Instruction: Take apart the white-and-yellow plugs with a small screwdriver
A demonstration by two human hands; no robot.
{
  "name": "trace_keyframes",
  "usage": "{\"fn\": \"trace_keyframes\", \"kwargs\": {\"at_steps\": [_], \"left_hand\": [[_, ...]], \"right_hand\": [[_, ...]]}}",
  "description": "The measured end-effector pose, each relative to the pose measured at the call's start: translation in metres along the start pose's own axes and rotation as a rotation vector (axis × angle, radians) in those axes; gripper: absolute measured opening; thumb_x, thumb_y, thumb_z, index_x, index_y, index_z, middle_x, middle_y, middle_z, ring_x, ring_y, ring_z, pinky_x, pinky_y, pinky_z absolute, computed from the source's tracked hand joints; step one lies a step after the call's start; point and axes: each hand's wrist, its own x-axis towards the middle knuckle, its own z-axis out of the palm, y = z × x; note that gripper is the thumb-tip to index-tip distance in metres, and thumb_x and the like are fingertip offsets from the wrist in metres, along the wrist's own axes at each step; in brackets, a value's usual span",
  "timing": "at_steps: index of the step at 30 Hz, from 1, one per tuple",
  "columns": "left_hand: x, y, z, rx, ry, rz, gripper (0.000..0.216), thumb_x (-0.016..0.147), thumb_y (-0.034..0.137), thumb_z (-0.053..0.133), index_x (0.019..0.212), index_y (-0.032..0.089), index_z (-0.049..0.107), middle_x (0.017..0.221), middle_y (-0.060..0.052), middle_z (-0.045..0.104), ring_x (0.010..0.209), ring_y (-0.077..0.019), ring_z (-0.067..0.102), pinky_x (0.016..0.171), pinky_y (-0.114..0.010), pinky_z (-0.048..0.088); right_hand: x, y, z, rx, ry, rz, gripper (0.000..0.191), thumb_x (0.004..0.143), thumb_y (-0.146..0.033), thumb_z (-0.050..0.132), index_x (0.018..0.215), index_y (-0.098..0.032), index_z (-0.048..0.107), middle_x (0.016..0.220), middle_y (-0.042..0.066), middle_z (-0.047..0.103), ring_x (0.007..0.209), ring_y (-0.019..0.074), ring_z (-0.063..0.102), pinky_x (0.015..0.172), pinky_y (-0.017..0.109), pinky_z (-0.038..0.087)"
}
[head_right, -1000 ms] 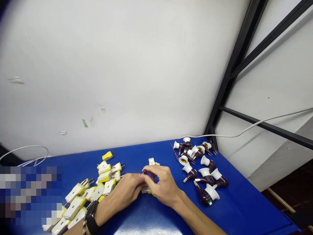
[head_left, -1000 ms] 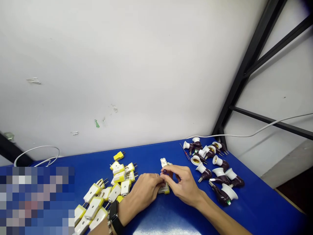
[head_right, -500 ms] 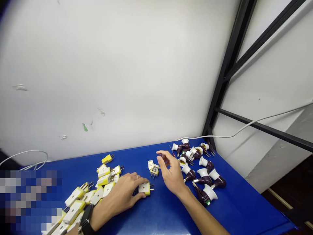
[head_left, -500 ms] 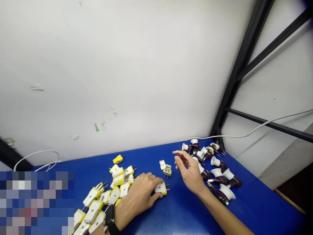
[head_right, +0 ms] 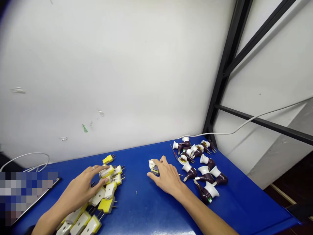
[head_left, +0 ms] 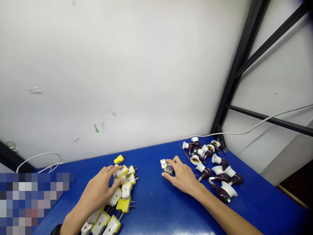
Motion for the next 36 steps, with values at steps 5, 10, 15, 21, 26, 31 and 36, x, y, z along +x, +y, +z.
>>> {"fn": "trace_keyframes", "kwargs": {"at_steps": [5,10,15,21,26,31,36], "left_hand": [[0.006,0.004,0.000,-0.035,0.028,0.048,0.039,0.095,0.042,0.054,0.131,0.031,0.063,0.127,-0.005,0.067,0.113,-0.0290,0.063,0.091,-0.039,0.051],[0.015,0.036,0.005,-0.084,0.038,0.196,0.036,0.095,0.036,0.058,0.130,0.029,0.063,0.131,-0.007,0.064,0.119,-0.0295,0.058,0.100,-0.043,0.048],[0.032,0.100,0.023,-0.042,-0.118,0.459,0.040,0.095,0.016,0.053,0.133,0.028,0.060,0.137,-0.006,0.062,0.123,-0.0286,0.056,0.100,-0.043,0.047],[0.044,0.120,0.039,-0.072,-0.270,0.475,0.059,0.089,0.015,0.064,0.145,0.025,0.047,0.133,-0.008,0.066,0.117,-0.0300,0.062,0.096,-0.040,0.049],[0.044,0.105,0.043,-0.155,-0.261,0.385,0.043,0.092,0.021,0.064,0.135,0.027,0.059,0.126,-0.006,0.071,0.117,-0.0292,0.064,0.098,-0.039,0.049],[0.046,0.102,0.042,-0.116,-0.219,0.373,0.033,0.103,0.026,0.044,0.129,0.026,0.065,0.114,-0.008,0.075,0.109,-0.0302,0.069,0.092,-0.040,0.052],[0.048,0.104,0.045,-0.036,-0.207,0.375,0.037,0.104,0.018,0.036,0.117,0.024,0.070,0.108,-0.009,0.074,0.097,-0.0290,0.072,0.082,-0.038,0.054]], "right_hand": [[0.006,-0.006,0.005,-0.083,-0.091,-0.014,0.058,0.088,-0.057,0.064,0.140,-0.033,0.056,0.120,0.011,0.054,0.078,0.0257,0.071,0.070,0.035,0.050],[0.010,-0.001,0.007,-0.097,-0.111,-0.046,0.040,0.094,-0.045,0.059,0.131,-0.031,0.063,0.118,0.010,0.053,0.076,0.0222,0.069,0.069,0.033,0.049],[0.007,0.003,0.004,0.016,-0.172,-0.176,0.032,0.091,-0.030,0.059,0.122,-0.032,0.068,0.115,0.005,0.053,0.076,0.0185,0.066,0.072,0.032,0.049],[0.003,0.006,0.001,0.268,-0.209,-0.303,0.041,0.076,-0.018,0.069,0.116,-0.027,0.066,0.113,0.003,0.056,0.096,0.0210,0.063,0.087,0.031,0.049],[0.005,0.011,0.002,0.325,-0.156,-0.221,0.051,0.069,-0.018,0.076,0.117,-0.024,0.060,0.114,0.003,0.058,0.095,0.0212,0.062,0.085,0.032,0.049],[0.008,0.016,0.002,0.324,-0.114,-0.151,0.033,0.075,-0.025,0.076,0.105,-0.022,0.063,0.104,0.003,0.064,0.093,0.0231,0.062,0.081,0.033,0.048],[0.007,0.018,0.000,0.379,-0.140,-0.167,0.040,0.075,-0.016,0.070,0.113,-0.025,0.064,0.113,0.002,0.069,0.096,0.0220,0.064,0.081,0.030,0.049]]}}
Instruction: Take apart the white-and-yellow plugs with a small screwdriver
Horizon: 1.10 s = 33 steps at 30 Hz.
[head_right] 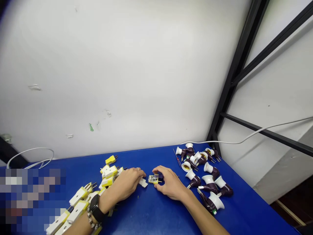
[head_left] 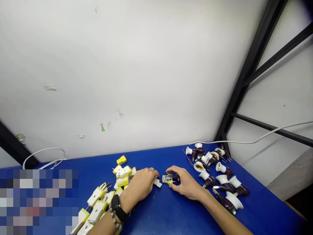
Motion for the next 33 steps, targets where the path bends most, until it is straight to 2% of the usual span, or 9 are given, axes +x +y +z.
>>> {"fn": "trace_keyframes", "kwargs": {"at_steps": [3,6,11,16,24,27,31,33], "left_hand": [[0.000,0.001,0.001,0.000,0.009,-0.024,0.035,0.104,0.020,0.038,0.123,0.022,0.067,0.114,-0.011,0.071,0.096,-0.0290,0.072,0.082,-0.038,0.054],[-0.003,-0.001,-0.002,-0.068,0.014,-0.007,0.033,0.104,0.025,0.042,0.130,0.023,0.063,0.121,-0.009,0.068,0.102,-0.0286,0.070,0.088,-0.039,0.053],[-0.010,-0.013,-0.011,-0.170,-0.057,0.053,0.033,0.091,0.023,0.064,0.123,0.030,0.067,0.125,-0.003,0.068,0.118,-0.0274,0.063,0.100,-0.037,0.047],[-0.010,-0.017,-0.016,-0.154,-0.124,0.039,0.022,0.090,0.026,0.068,0.111,0.027,0.073,0.119,-0.003,0.071,0.109,-0.0264,0.067,0.093,-0.033,0.048],[-0.004,-0.011,-0.005,-0.149,-0.013,-0.027,0.012,0.088,0.015,0.063,0.095,0.025,0.064,0.097,0.000,0.070,0.087,-0.0213,0.067,0.073,-0.028,0.045],[-0.002,-0.010,-0.003,-0.182,-0.002,-0.023,0.012,0.086,0.016,0.067,0.095,0.024,0.063,0.101,0.000,0.068,0.086,-0.0201,0.066,0.073,-0.028,0.044],[-0.006,-0.014,-0.008,-0.238,-0.083,-0.020,0.028,0.077,0.029,0.081,0.101,0.026,0.066,0.096,0.000,0.069,0.087,-0.0225,0.066,0.072,-0.028,0.044],[-0.010,-0.016,-0.010,-0.251,-0.111,-0.009,0.028,0.078,0.032,0.081,0.103,0.028,0.068,0.093,0.000,0.070,0.089,-0.0233,0.067,0.072,-0.028,0.044]], "right_hand": [[-0.001,-0.001,-0.001,0.017,-0.008,0.001,0.047,0.072,-0.017,0.072,0.118,-0.025,0.064,0.117,0.003,0.069,0.099,0.0231,0.064,0.083,0.031,0.049],[-0.001,0.000,-0.001,-0.030,0.006,0.011,0.047,0.071,-0.021,0.076,0.116,-0.025,0.065,0.114,0.003,0.068,0.100,0.0240,0.065,0.087,0.034,0.049],[-0.002,0.004,0.000,-0.065,0.003,0.025,0.045,0.074,-0.025,0.077,0.117,-0.024,0.065,0.116,0.004,0.069,0.106,0.0249,0.065,0.094,0.036,0.048],[-0.004,0.003,0.000,-0.074,-0.004,0.037,0.044,0.075,-0.027,0.076,0.118,-0.024,0.065,0.117,0.003,0.069,0.107,0.0246,0.065,0.093,0.035,0.048],[-0.005,-0.004,0.003,-0.031,-0.015,0.069,0.043,0.075,-0.026,0.076,0.117,-0.026,0.066,0.115,0.003,0.071,0.101,0.0246,0.066,0.090,0.034,0.050],[-0.005,-0.005,0.004,-0.032,-0.015,0.105,0.044,0.076,-0.027,0.077,0.118,-0.027,0.066,0.119,0.003,0.071,0.104,0.0256,0.066,0.092,0.035,0.050],[-0.006,-0.007,0.004,-0.046,-0.015,0.047,0.041,0.077,-0.025,0.076,0.117,-0.025,0.066,0.115,0.003,0.072,0.102,0.0242,0.067,0.090,0.034,0.050],[-0.005,-0.007,0.005,-0.051,-0.021,0.018,0.041,0.078,-0.025,0.075,0.118,-0.025,0.066,0.115,0.003,0.072,0.102,0.0242,0.067,0.090,0.034,0.049]]}}
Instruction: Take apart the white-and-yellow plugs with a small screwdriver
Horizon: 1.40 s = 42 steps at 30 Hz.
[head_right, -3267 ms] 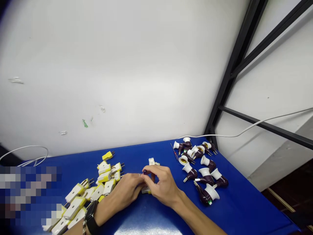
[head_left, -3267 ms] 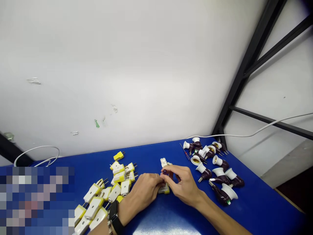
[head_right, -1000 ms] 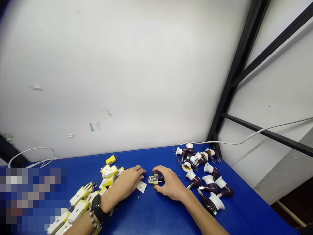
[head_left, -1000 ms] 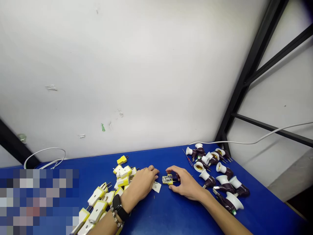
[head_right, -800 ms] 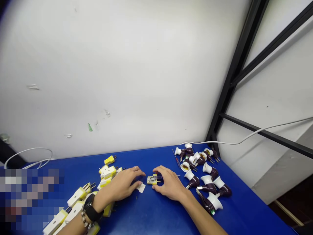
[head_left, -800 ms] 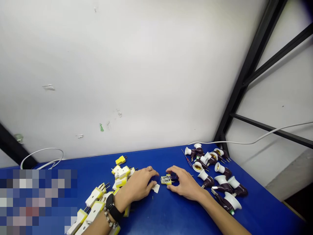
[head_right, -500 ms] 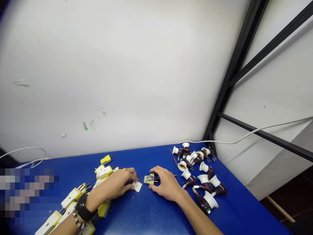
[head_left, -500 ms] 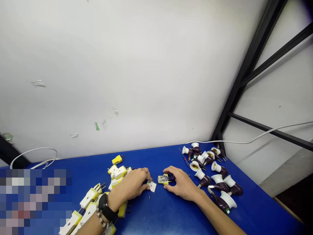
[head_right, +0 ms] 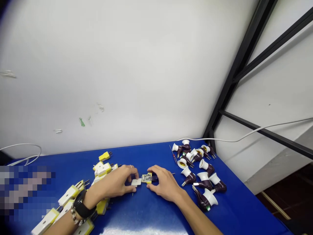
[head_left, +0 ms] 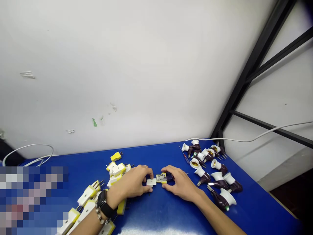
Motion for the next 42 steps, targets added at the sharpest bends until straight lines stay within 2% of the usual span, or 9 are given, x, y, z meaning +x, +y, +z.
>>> {"fn": "trace_keyframes", "kwargs": {"at_steps": [4,10,13,16,19,25,34,42], "left_hand": [[-0.006,0.000,-0.002,0.068,-0.020,0.020,0.018,0.085,0.021,0.070,0.102,0.029,0.071,0.094,0.000,0.073,0.089,-0.0213,0.068,0.075,-0.027,0.045],[-0.009,0.003,-0.015,0.169,0.039,0.011,0.018,0.082,0.028,0.070,0.099,0.027,0.070,0.092,-0.001,0.074,0.086,-0.0240,0.068,0.072,-0.028,0.045],[-0.008,0.004,-0.020,0.132,0.071,0.024,0.024,0.083,0.029,0.068,0.107,0.028,0.071,0.092,0.000,0.075,0.084,-0.0227,0.069,0.072,-0.028,0.046],[-0.007,0.008,-0.014,0.126,0.084,0.079,0.026,0.088,0.028,0.064,0.113,0.030,0.072,0.098,0.000,0.075,0.087,-0.0220,0.070,0.076,-0.028,0.047],[-0.005,0.011,-0.003,0.137,0.082,0.123,0.025,0.091,0.027,0.062,0.113,0.029,0.073,0.103,-0.001,0.074,0.087,-0.0215,0.070,0.076,-0.028,0.047],[-0.004,0.011,0.003,0.120,0.112,0.130,0.019,0.093,0.029,0.062,0.109,0.029,0.072,0.100,0.000,0.074,0.084,-0.0203,0.069,0.075,-0.028,0.046],[0.000,0.018,0.012,0.129,0.100,0.096,0.019,0.095,0.033,0.065,0.112,0.030,0.072,0.105,-0.002,0.074,0.091,-0.0241,0.071,0.078,-0.030,0.048],[-0.001,0.022,0.014,0.140,0.103,0.069,0.021,0.096,0.029,0.064,0.116,0.031,0.071,0.107,-0.003,0.074,0.097,-0.0278,0.071,0.081,-0.033,0.050]], "right_hand": [[0.000,0.002,0.002,0.006,-0.005,0.006,0.047,0.078,-0.027,0.076,0.124,-0.025,0.065,0.123,0.004,0.071,0.111,0.0261,0.066,0.097,0.037,0.047],[0.000,0.004,0.007,0.014,-0.028,0.087,0.061,0.075,-0.034,0.081,0.132,-0.030,0.060,0.121,0.002,0.073,0.107,0.0276,0.066,0.097,0.040,0.048],[0.000,0.004,0.010,0.041,-0.034,0.088,0.074,0.074,-0.033,0.081,0.142,-0.031,0.052,0.122,0.001,0.073,0.109,0.0270,0.066,0.100,0.041,0.046],[0.001,0.007,0.015,0.077,-0.026,0.067,0.092,0.073,-0.032,0.083,0.153,-0.029,0.038,0.120,0.002,0.074,0.112,0.0269,0.066,0.101,0.041,0.045],[0.003,0.010,0.018,0.107,-0.022,0.059,0.100,0.071,-0.033,0.085,0.156,-0.027,0.032,0.119,0.002,0.075,0.113,0.0265,0.066,0.102,0.041,0.045],[0.001,0.006,0.016,0.073,-0.039,0.073,0.097,0.073,-0.035,0.083,0.156,-0.030,0.033,0.123,0.003,0.074,0.116,0.0270,0.066,0.103,0.041,0.044],[0.002,0.007,0.016,0.071,-0.037,0.046,0.093,0.076,-0.033,0.080,0.156,-0.030,0.032,0.120,0.002,0.075,0.111,0.0277,0.069,0.099,0.042,0.048],[0.002,0.005,0.019,0.044,-0.017,0.042,0.088,0.075,-0.031,0.082,0.152,-0.030,0.040,0.120,0.002,0.076,0.110,0.0273,0.068,0.094,0.039,0.049]]}}
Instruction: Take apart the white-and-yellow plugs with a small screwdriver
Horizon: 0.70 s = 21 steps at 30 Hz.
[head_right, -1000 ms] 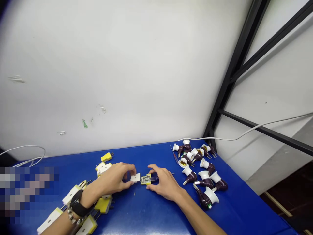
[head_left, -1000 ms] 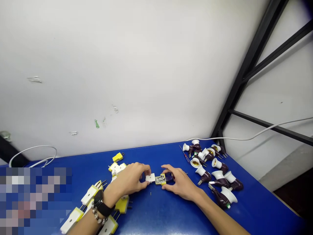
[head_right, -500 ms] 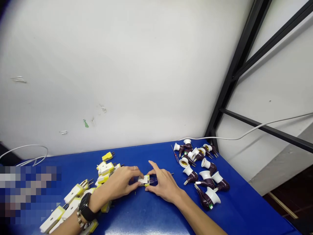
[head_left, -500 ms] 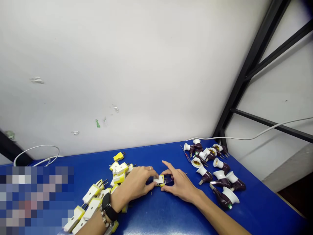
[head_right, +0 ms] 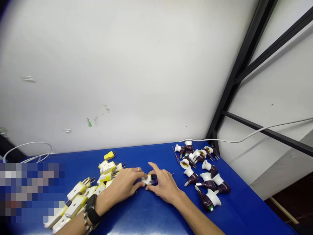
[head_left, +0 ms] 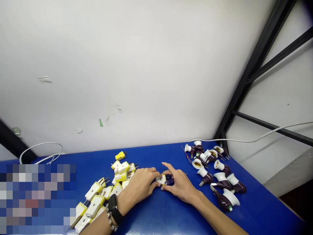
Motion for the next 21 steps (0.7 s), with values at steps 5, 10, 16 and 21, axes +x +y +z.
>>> {"fn": "trace_keyframes", "kwargs": {"at_steps": [5,10,16,21], "left_hand": [[0.0001,0.0008,0.0028,0.028,0.020,-0.004,0.023,0.096,0.030,0.063,0.118,0.028,0.069,0.111,-0.005,0.073,0.096,-0.0281,0.071,0.082,-0.034,0.052],[0.0048,0.0054,0.0031,0.232,-0.063,0.098,0.019,0.100,0.024,0.054,0.111,0.024,0.069,0.105,-0.009,0.071,0.092,-0.0272,0.070,0.078,-0.034,0.053],[0.0056,0.0055,-0.0004,0.338,-0.066,0.208,0.022,0.102,0.019,0.048,0.118,0.024,0.063,0.107,-0.008,0.069,0.090,-0.0256,0.070,0.076,-0.034,0.053],[0.0049,0.0042,0.0001,0.356,-0.037,0.247,0.024,0.103,0.020,0.047,0.123,0.025,0.060,0.110,-0.006,0.068,0.091,-0.0244,0.069,0.075,-0.033,0.052]], "right_hand": [[0.0014,-0.0043,-0.0020,0.005,-0.010,0.007,0.086,0.074,-0.031,0.082,0.150,-0.030,0.042,0.117,0.001,0.076,0.108,0.0269,0.069,0.093,0.038,0.049],[0.0014,-0.0037,-0.0012,-0.014,-0.016,0.014,0.081,0.075,-0.031,0.081,0.148,-0.031,0.045,0.119,0.001,0.076,0.107,0.0266,0.070,0.092,0.037,0.050],[-0.0014,-0.0034,0.0006,-0.066,-0.022,0.014,0.077,0.076,-0.034,0.080,0.146,-0.032,0.047,0.121,0.000,0.075,0.113,0.0284,0.067,0.095,0.038,0.047],[-0.0004,-0.0038,-0.0004,-0.057,-0.027,0.012,0.076,0.078,-0.033,0.079,0.146,-0.032,0.047,0.121,0.000,0.075,0.113,0.0284,0.067,0.094,0.038,0.047]]}}
